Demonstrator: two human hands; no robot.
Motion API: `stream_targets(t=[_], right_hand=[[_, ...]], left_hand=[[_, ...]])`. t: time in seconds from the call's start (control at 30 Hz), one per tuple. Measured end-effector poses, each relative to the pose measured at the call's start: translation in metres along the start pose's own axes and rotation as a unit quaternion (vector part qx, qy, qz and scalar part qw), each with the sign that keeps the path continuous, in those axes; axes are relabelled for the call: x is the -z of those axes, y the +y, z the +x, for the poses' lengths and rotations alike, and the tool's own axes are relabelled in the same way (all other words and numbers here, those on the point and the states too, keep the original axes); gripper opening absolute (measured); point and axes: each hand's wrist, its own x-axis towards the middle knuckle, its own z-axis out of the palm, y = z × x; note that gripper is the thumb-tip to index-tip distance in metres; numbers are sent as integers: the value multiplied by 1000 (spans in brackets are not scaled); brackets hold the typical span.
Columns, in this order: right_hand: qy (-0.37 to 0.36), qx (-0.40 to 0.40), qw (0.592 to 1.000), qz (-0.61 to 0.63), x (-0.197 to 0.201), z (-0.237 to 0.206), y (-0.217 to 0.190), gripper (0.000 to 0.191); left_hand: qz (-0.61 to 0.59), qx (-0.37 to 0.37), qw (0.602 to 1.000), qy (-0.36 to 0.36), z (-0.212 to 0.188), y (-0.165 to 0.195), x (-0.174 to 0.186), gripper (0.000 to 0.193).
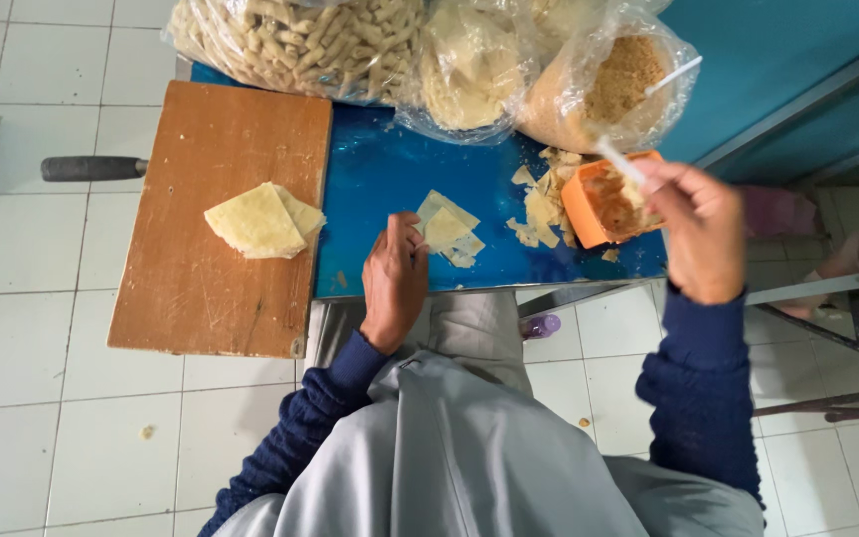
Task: The person sits at a blue work table and folds thin square pastry sheets over a filling, pressing the edges closed by hand. They place the folded pieces in a row on the table, occasionally scoop brown filling from a plastic bag with a spoon into an orange container, and set finished pieces aside.
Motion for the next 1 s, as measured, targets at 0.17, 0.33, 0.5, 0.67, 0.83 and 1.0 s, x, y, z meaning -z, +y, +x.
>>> stream_targets(t=[0.17, 0.33, 0.5, 0.67, 0.83, 1.0], right_hand=[[-86, -74, 994, 3, -55, -30, 24, 25], [-144, -88, 985, -23, -90, -41, 46, 23], [-130, -18, 981, -144, -98, -40, 43, 18], [-85, 138, 943, -290, -108, -42, 33, 18], [-75, 221, 920, -316, -112, -39, 30, 20], [-64, 185, 934, -299, -112, -40, 34, 19]], left_hand=[[-43, 13, 999, 5, 0, -2, -1, 35], [-78, 42, 996, 2, 4, -3, -1, 36], [-36, 27, 999, -4, 8, 0, -1, 37], [-74, 31, 997, -9, 12, 2, -4, 34], [-114, 34, 992, -31, 17, -1, -6, 34], [-137, 18, 989, -48, 18, -3, -4, 34]])
